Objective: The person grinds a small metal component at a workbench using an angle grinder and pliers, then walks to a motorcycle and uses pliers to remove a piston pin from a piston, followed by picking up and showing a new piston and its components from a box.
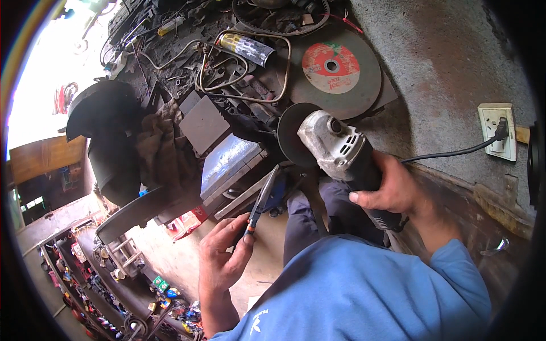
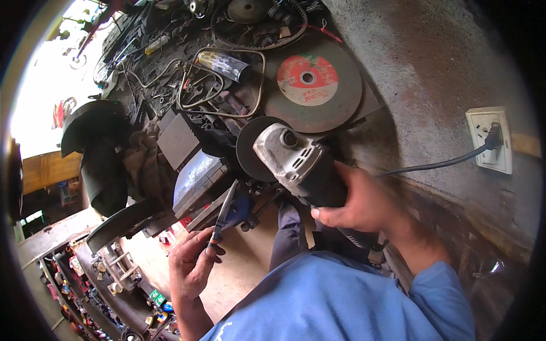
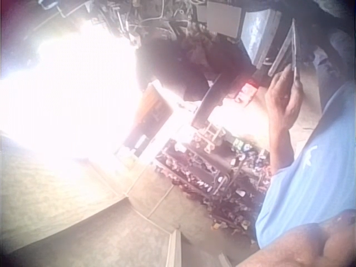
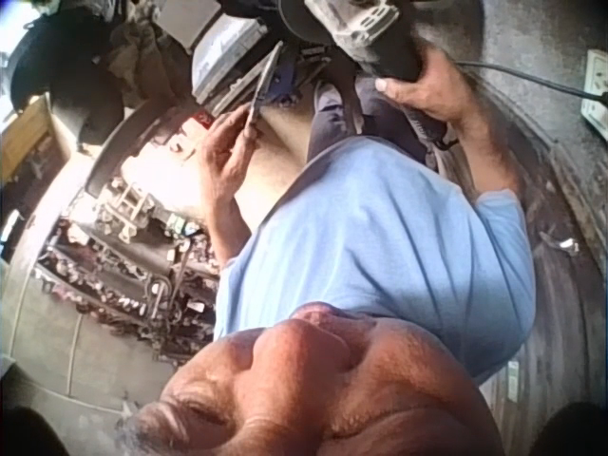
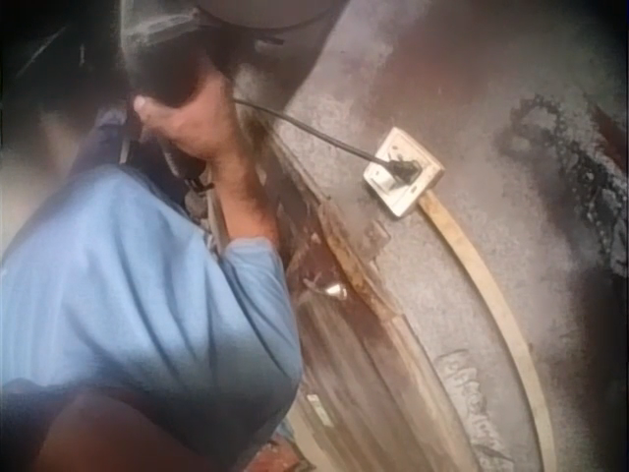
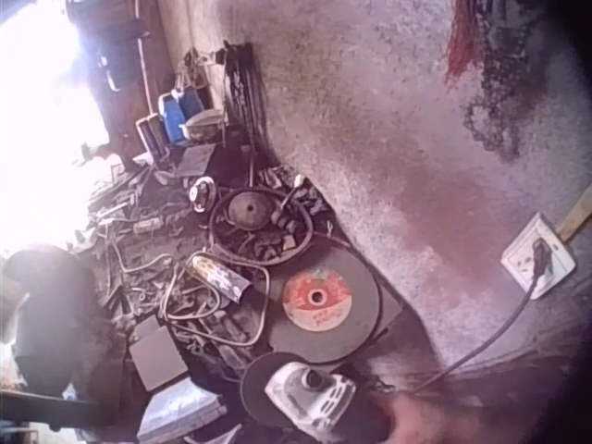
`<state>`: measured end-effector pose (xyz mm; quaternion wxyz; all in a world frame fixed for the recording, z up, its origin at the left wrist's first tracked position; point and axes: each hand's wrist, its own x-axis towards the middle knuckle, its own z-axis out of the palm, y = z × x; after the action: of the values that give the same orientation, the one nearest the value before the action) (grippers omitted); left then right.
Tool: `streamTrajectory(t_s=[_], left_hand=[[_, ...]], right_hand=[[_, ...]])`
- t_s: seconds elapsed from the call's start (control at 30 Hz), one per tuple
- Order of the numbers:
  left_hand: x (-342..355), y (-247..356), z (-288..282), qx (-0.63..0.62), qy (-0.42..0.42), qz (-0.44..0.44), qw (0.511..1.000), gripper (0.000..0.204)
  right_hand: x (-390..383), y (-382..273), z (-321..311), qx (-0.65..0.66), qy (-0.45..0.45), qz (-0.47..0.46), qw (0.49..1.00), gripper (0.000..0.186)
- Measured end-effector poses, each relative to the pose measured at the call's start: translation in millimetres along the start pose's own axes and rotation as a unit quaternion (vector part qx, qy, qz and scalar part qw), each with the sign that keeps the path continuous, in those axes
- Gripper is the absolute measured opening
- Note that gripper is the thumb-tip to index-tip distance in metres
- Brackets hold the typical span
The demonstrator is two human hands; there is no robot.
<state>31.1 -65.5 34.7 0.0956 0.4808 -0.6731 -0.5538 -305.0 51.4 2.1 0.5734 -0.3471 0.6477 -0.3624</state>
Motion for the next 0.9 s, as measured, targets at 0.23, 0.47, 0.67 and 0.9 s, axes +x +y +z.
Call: streamTrajectory(t_s=[0.23, 0.47, 0.67, 0.9], left_hand=[[-3.1, -0.6, 1.6, -0.145, -0.008, -0.045, 0.988, 0.034], [-3.8, -1.1, -3.1, -0.209, -0.04, -0.094, 0.973, 0.042], [-0.4, -7.4, -8.7, -0.246, -0.064, -0.111, 0.961, 0.043], [-2.4, -4.8, -9.7, -0.211, -0.049, -0.108, 0.97, 0.042]], right_hand=[[-3.0, 8.0, -4.1, 0.019, 0.002, -0.003, 1.0, 0.068], [-3.0, 6.8, 1.5, 0.039, -0.018, -0.019, 0.999, 0.068], [-1.1, -5.0, 5.2, 0.016, -0.032, -0.01, 0.999, 0.068], [0.8, -11.5, 7.9, -0.011, -0.042, -0.021, 0.999, 0.068]])
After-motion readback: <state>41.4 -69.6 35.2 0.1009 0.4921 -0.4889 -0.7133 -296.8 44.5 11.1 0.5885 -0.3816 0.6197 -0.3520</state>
